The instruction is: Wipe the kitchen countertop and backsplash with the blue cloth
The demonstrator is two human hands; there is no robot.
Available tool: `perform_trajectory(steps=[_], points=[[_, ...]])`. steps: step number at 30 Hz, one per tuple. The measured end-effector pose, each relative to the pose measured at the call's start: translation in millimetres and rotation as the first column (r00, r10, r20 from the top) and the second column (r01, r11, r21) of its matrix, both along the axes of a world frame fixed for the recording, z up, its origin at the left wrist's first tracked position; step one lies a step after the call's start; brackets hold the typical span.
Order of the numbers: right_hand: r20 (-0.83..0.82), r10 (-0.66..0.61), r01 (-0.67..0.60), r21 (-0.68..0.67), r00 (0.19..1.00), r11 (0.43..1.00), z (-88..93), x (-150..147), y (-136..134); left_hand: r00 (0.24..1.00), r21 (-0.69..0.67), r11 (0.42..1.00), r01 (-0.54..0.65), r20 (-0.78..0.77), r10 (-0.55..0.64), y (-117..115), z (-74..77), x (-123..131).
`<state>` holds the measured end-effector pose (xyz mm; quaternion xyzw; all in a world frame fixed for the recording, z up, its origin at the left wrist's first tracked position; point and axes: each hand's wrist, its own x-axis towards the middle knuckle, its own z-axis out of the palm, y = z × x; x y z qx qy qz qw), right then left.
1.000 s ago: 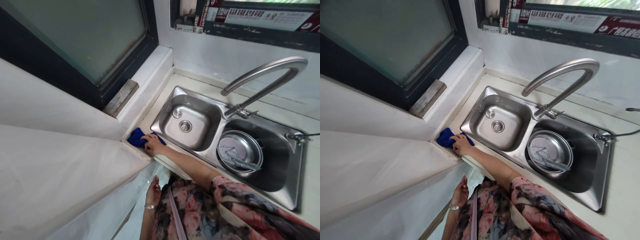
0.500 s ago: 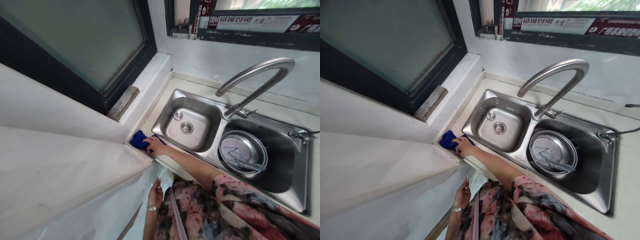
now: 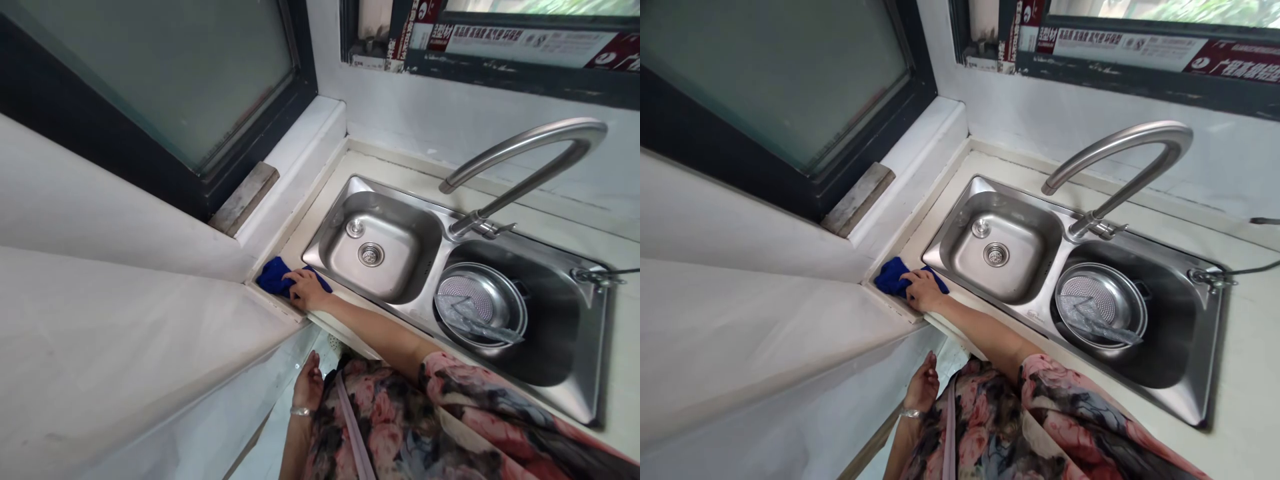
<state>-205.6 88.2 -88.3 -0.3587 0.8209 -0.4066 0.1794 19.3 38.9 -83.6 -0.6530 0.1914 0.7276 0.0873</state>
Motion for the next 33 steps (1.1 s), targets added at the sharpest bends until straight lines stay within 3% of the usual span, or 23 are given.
perform_trajectory(steps=[11,14,16,18,21,23,25,27,30,33], points=[[-0.001,-0.091,0.091,0.033,0.996,0.995,7.9,4,-11,1.0,-0.043,0.999,-0.017,-0.005,0.016,0,3.6,5],[0.033,-0.062,0.063,-0.032,0.998,0.998,8.6,-1,-6,1.0,-0.068,0.997,-0.027,-0.006,0.027,0,7.7,8],[0.143,-0.038,0.059,-0.144,0.989,0.988,13.3,-7,3,0.999,-0.086,0.996,-0.031,-0.017,0.03,0,12.2,9],[0.314,-0.051,0.147,-0.294,0.948,0.944,22.2,-8,17,0.999,-0.099,0.994,-0.038,-0.037,0.034,0,18.1,11],[0.566,-0.047,0.35,-0.441,0.823,0.827,40.5,6,45,0.996,-0.194,0.981,0.005,-0.082,-0.022,2,30.1,14],[0.721,0.036,0.448,-0.468,0.692,0.762,53.4,27,65,0.981,-0.363,0.928,0.086,-0.132,-0.143,5,42.0,15],[0.832,0.155,0.517,-0.465,0.533,0.719,65.4,52,81,0.927,-0.555,0.819,0.142,-0.215,-0.307,9,58.3,13],[0.871,0.245,0.559,-0.466,0.425,0.686,75.9,76,93,0.846,-0.692,0.709,0.135,-0.292,-0.446,14,78.4,5],[0.88,0.287,0.564,-0.466,0.379,0.682,89.3,100,103,0.763,-0.802,0.586,0.117,-0.306,-0.57,22,109.2,-13],[0.872,0.269,0.513,-0.464,0.41,0.722,99.3,112,109,0.72,-0.825,0.549,0.132,-0.3,-0.626,31,129.9,-27]])
